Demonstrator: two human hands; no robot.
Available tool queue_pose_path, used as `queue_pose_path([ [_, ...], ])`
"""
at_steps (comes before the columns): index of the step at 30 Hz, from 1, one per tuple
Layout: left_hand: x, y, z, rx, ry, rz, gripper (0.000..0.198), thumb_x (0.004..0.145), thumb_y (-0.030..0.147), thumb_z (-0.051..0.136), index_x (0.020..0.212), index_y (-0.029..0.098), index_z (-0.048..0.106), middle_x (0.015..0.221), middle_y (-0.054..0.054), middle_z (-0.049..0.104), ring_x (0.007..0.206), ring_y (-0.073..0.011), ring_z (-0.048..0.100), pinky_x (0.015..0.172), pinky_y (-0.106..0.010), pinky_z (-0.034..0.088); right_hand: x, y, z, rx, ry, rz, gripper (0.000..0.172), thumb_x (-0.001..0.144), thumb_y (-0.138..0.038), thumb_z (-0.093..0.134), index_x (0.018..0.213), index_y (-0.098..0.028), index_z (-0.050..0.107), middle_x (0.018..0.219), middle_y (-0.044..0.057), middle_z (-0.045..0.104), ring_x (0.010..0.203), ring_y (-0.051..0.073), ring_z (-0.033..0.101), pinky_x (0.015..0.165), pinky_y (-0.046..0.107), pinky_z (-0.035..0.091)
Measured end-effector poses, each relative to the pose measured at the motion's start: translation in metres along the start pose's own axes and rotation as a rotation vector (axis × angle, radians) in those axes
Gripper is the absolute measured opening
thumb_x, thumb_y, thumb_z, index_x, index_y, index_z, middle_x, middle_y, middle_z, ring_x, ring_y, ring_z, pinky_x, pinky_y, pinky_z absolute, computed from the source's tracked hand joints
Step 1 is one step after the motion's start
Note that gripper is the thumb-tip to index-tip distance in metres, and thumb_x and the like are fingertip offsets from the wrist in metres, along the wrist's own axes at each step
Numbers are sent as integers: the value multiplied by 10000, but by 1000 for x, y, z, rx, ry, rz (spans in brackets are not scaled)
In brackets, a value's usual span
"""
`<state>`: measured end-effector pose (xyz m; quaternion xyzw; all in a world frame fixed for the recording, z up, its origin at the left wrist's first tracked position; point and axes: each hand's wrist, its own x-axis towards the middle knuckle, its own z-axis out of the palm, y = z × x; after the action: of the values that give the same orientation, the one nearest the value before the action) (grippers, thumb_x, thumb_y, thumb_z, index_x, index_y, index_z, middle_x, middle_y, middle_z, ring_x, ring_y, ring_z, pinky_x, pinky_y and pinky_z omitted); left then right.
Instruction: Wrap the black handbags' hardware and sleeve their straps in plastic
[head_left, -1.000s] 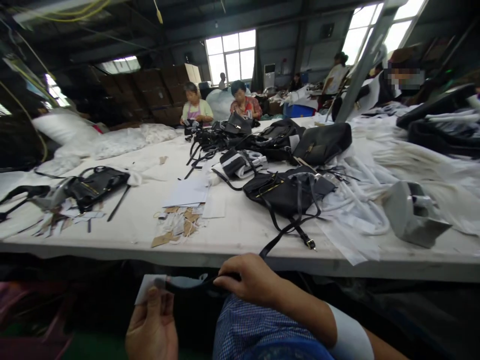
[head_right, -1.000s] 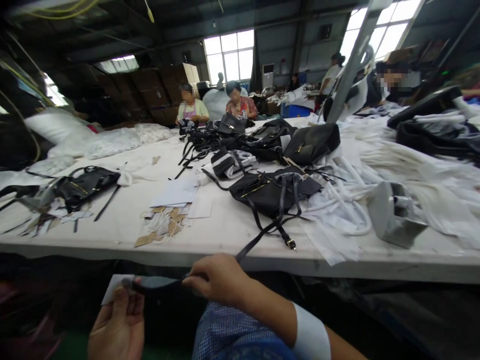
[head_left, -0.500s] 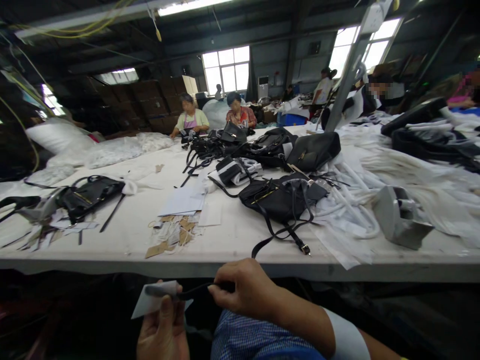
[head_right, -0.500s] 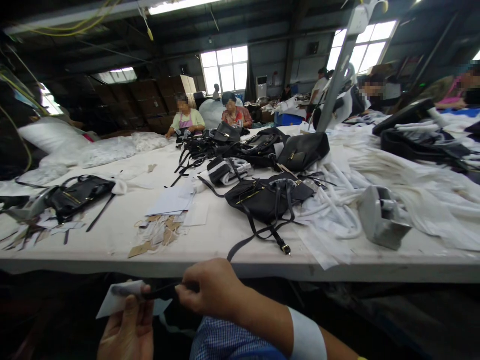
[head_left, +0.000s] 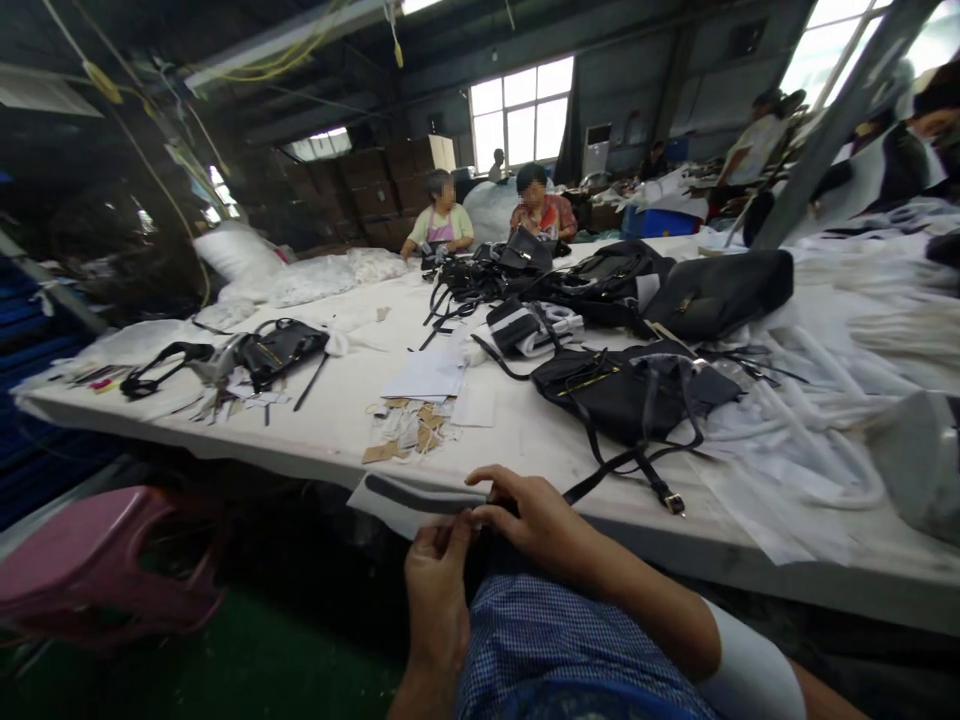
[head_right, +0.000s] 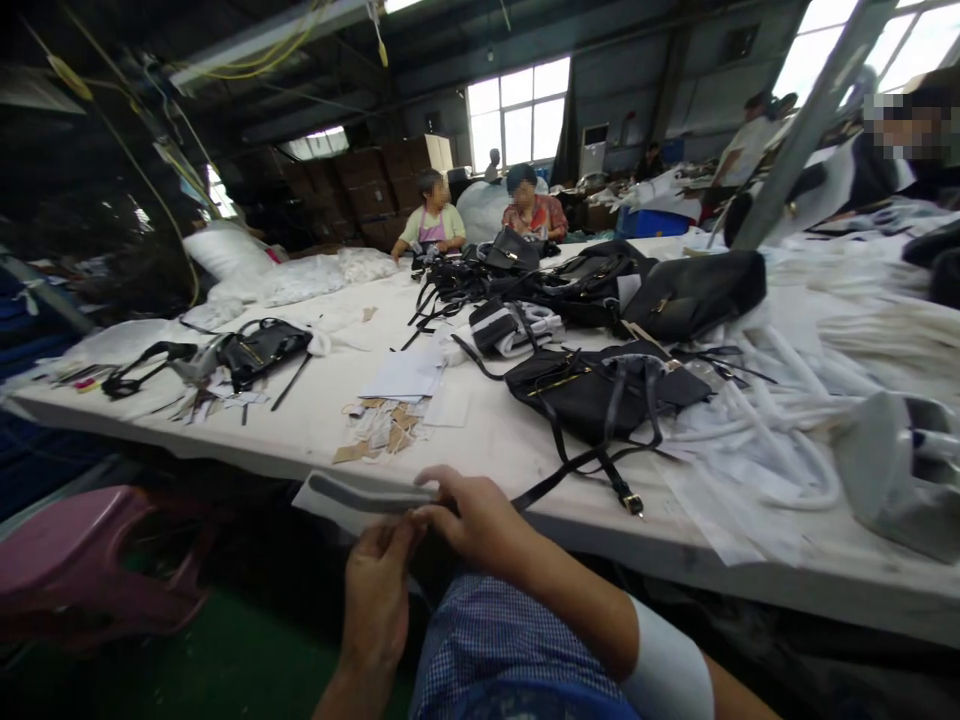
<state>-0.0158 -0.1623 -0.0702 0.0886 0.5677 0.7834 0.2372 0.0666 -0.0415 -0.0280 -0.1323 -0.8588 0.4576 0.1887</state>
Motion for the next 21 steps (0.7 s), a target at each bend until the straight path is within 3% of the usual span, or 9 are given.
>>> queue_pose_path([
  [3, -4, 5, -10, 214, -187, -77, 286, 713, 373, 740, 874, 138, 711, 875, -87, 718, 836, -217, 670, 704, -260, 555, 1, 5, -8, -95, -22, -14, 140, 873, -301, 584, 960, -219, 656, 770, 4, 697, 692, 140, 615, 633, 219, 399],
  [6, -5, 23, -30, 505, -299, -100, 240, 623, 367, 802, 740, 170, 731, 681, -62, 704, 606, -205, 648, 497, -232, 521, 1, 4, -19, -263, -46, -77, 145, 874, -307, 584, 927, -215, 683, 827, 23, 714, 748, 153, 636, 653, 220, 401],
  [8, 2, 40, -41, 606, -165, 61, 251, 581, 332, 827, 783, 211, 740, 731, -43, 716, 623, -190, 648, 518, -203, 517, 2, -3, -26, -348, -127, -151, 141, 866, -302, 595, 941, -224, 687, 861, 22, 720, 780, 153, 644, 652, 212, 398],
  [10, 12, 56, -45, 704, -180, 269, 405, 581, 351, 820, 962, 256, 722, 1012, -32, 714, 890, -223, 655, 661, -203, 537, 6, -13, -30, -398, -211, -234, 149, 867, -302, 591, 969, -237, 677, 870, 12, 719, 783, 145, 646, 628, 202, 389],
  [12, 22, 68, -42, 849, -400, 329, 399, 660, 442, 746, 1019, 276, 696, 1075, -16, 695, 983, -230, 629, 727, -218, 530, 12, -23, -31, -449, -248, -298, 151, 876, -291, 571, 982, -237, 664, 860, 8, 713, 765, 140, 641, 599, 201, 378],
  [13, 26, 71, -40, 923, -544, 290, 334, 725, 496, 672, 963, 265, 701, 970, -17, 715, 898, -218, 648, 693, -220, 526, 14, -27, -31, -478, -249, -319, 147, 879, -287, 563, 975, -233, 660, 848, 9, 709, 754, 141, 637, 589, 207, 375],
  [16, 34, 75, -39, 1048, -795, 97, 448, 856, 582, 434, 720, 214, 650, 579, 3, 622, 527, -144, 572, 522, -199, 460, 13, -28, -30, -494, -130, -394, 170, 884, -316, 561, 990, -213, 646, 891, 36, 702, 796, 161, 622, 653, 240, 402],
  [19, 38, 76, -48, 1049, -726, 4, 551, 842, 654, 377, 624, 190, 578, 513, 8, 545, 456, -114, 484, 469, -191, 398, -4, -12, -26, -296, 191, -336, 247, 905, -395, 529, 982, -191, 645, 959, 79, 685, 890, 187, 591, 794, 292, 409],
  [21, 38, 76, -56, 1018, -679, -71, 582, 815, 695, 377, 606, 183, 559, 501, 8, 519, 447, -108, 449, 454, -192, 375, -20, 4, -20, -32, 307, -81, 364, 922, -464, 468, 833, -168, 660, 820, 80, 674, 794, 179, 584, 738, 289, 423],
])
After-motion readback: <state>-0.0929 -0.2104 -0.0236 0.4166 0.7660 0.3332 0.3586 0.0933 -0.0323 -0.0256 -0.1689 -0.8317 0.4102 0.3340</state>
